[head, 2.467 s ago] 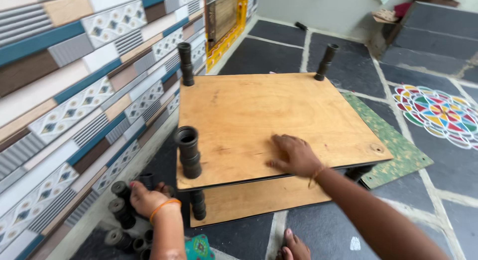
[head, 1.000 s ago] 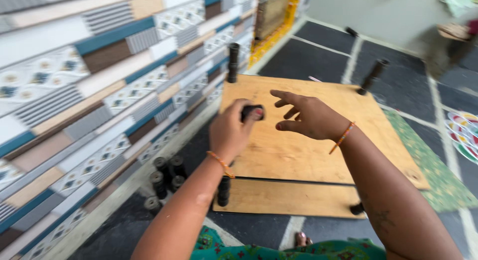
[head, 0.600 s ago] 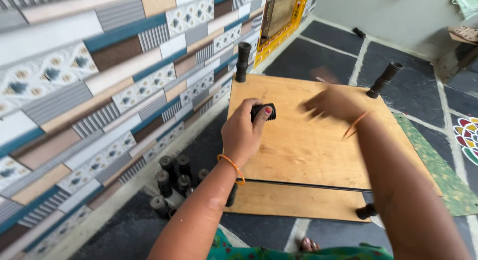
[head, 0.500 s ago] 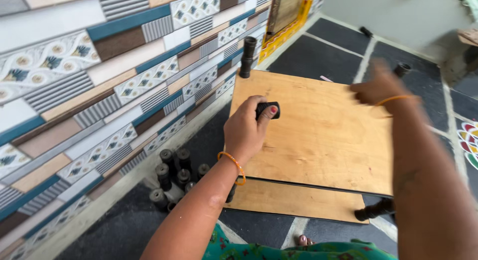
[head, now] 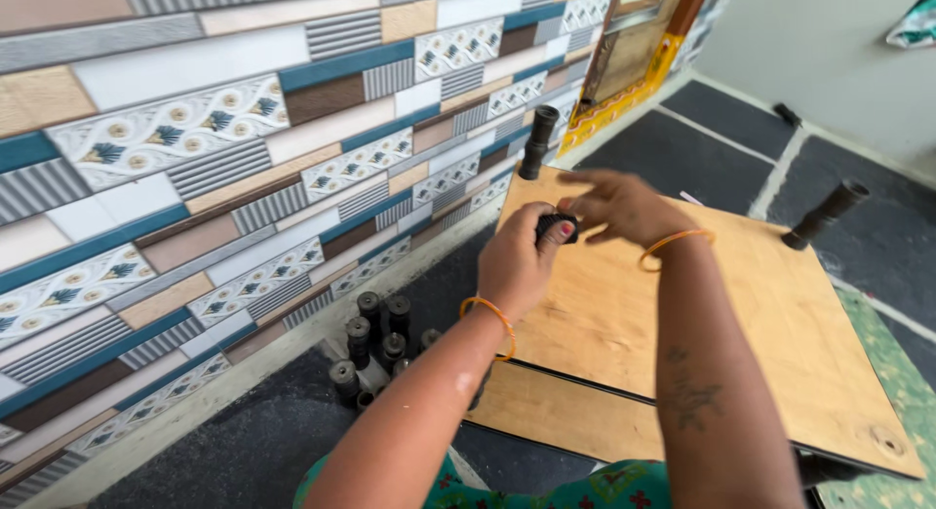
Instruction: The person assembles a small wooden table by screwing black cylindrical legs into holes on the underside of the tabletop. They handle multiple legs, aligning and tightening them by hand.
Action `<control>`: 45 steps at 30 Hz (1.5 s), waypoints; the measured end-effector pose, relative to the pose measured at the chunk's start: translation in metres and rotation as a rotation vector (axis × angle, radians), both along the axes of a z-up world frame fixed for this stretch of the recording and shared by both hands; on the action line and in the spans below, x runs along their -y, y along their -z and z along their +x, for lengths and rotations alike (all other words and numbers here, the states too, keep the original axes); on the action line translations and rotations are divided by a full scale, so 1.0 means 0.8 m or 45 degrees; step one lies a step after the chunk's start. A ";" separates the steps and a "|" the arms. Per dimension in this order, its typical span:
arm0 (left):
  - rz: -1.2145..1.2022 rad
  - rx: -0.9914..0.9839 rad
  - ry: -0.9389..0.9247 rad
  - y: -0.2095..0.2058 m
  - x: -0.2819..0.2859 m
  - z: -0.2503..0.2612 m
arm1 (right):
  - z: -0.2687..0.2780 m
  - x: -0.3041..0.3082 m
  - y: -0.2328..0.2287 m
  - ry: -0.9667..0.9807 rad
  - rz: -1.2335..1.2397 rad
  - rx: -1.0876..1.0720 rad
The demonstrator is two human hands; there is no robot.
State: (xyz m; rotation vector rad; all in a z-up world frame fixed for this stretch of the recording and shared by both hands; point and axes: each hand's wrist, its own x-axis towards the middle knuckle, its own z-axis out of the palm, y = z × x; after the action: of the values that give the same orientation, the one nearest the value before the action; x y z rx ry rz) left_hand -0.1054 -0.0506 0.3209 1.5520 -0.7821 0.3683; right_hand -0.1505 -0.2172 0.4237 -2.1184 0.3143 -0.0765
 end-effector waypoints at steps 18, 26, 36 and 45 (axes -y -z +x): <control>-0.135 -0.468 0.239 0.103 -0.034 -0.008 | -0.023 -0.071 -0.029 -0.115 -0.392 0.175; -0.097 -0.475 0.326 0.144 -0.023 0.011 | -0.020 -0.120 -0.028 -0.441 -0.931 0.144; -0.123 -0.478 0.324 0.144 -0.020 0.007 | -0.020 -0.118 -0.024 -0.475 -0.977 0.174; -0.051 -0.501 0.326 0.138 -0.024 0.006 | -0.019 -0.121 -0.018 -0.483 -1.058 0.170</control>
State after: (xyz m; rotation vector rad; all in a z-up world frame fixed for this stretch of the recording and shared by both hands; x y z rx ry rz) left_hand -0.1007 -0.0315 0.2104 1.4059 -0.6471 -0.1087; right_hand -0.1657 -0.1204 0.4385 -2.9373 -0.2576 -0.1421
